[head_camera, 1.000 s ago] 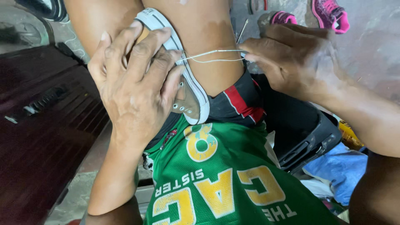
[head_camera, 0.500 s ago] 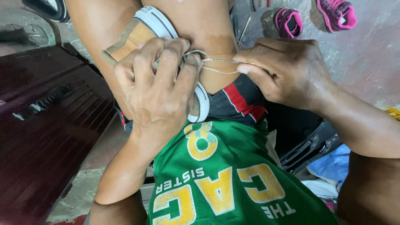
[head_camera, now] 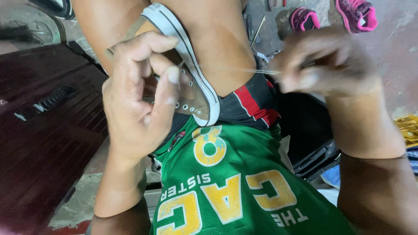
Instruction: The person sits with a canvas sneaker on their lap and hand-stitches its upper to the sole using a needle and thread. They repeatedly push the needle through the shoe edge, pull the thread taut, and rotate the shoe to continue stitching around it.
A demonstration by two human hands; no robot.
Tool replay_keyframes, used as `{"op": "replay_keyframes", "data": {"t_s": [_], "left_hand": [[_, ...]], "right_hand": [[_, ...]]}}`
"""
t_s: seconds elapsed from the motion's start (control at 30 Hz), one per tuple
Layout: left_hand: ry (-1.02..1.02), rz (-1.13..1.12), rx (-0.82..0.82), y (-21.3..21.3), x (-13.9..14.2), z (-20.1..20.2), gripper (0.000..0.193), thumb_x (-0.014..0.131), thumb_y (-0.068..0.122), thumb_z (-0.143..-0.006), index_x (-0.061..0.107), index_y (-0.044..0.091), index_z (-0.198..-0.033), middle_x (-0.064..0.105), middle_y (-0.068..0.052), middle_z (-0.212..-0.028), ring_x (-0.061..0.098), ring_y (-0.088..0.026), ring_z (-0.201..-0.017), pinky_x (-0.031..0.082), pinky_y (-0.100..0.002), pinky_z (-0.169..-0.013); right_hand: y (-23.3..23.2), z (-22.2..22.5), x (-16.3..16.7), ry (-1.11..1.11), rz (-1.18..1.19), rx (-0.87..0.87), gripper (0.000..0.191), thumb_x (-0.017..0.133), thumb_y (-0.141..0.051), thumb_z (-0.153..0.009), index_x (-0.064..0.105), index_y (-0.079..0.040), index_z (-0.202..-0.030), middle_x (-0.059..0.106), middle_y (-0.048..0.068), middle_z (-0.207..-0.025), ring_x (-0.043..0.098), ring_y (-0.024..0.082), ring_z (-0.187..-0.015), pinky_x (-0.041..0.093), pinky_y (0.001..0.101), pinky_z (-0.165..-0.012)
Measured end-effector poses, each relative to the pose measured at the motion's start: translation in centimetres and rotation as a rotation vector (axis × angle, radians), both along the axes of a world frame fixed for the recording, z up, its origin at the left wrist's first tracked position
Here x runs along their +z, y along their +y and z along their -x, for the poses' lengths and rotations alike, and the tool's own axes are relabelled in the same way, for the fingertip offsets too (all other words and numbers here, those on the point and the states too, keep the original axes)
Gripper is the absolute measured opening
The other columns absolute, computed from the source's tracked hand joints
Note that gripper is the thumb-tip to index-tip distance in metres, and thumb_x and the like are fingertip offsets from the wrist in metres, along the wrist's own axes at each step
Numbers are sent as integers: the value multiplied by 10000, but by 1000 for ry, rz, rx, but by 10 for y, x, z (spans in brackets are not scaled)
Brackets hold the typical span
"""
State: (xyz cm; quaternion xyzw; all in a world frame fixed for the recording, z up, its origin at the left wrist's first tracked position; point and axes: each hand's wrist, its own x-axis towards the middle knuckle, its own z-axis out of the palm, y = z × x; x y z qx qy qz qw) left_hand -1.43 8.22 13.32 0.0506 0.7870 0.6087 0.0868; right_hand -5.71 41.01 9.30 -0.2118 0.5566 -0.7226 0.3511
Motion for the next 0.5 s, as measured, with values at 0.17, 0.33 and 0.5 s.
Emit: {"op": "replay_keyframes", "data": {"t_s": [0.17, 0.33, 0.5], "left_hand": [[-59, 1, -114, 7, 4, 4, 553, 660, -49, -1009, 443, 59, -1506, 722, -83, -1070, 725, -192, -824, 584, -258, -776], [170, 405, -171, 22, -9, 3, 811, 877, 89, -887, 392, 130, -1536, 672, -80, -1150, 704, -216, -855, 572, -313, -747], [108, 387, -100, 26, -18, -5, 929, 914, 197, -914, 273, 55, -1572, 611, -113, -1337, 651, -207, -789, 574, -325, -709]], "right_hand": [[13, -13, 31, 20, 20, -306, 211, 714, -192, -1005, 635, -8, -940, 628, 81, -689, 497, 51, -452, 361, 237, -478], [-31, -17, 55, 355, -453, -373, 251, 816, -121, -885, 664, 43, -997, 590, 84, -701, 483, 83, -505, 317, 256, -491], [-79, 6, 31, 469, -705, -140, 298, 895, -219, -879, 763, -93, -1114, 574, 3, -696, 507, 78, -610, 378, 240, -544]]}}
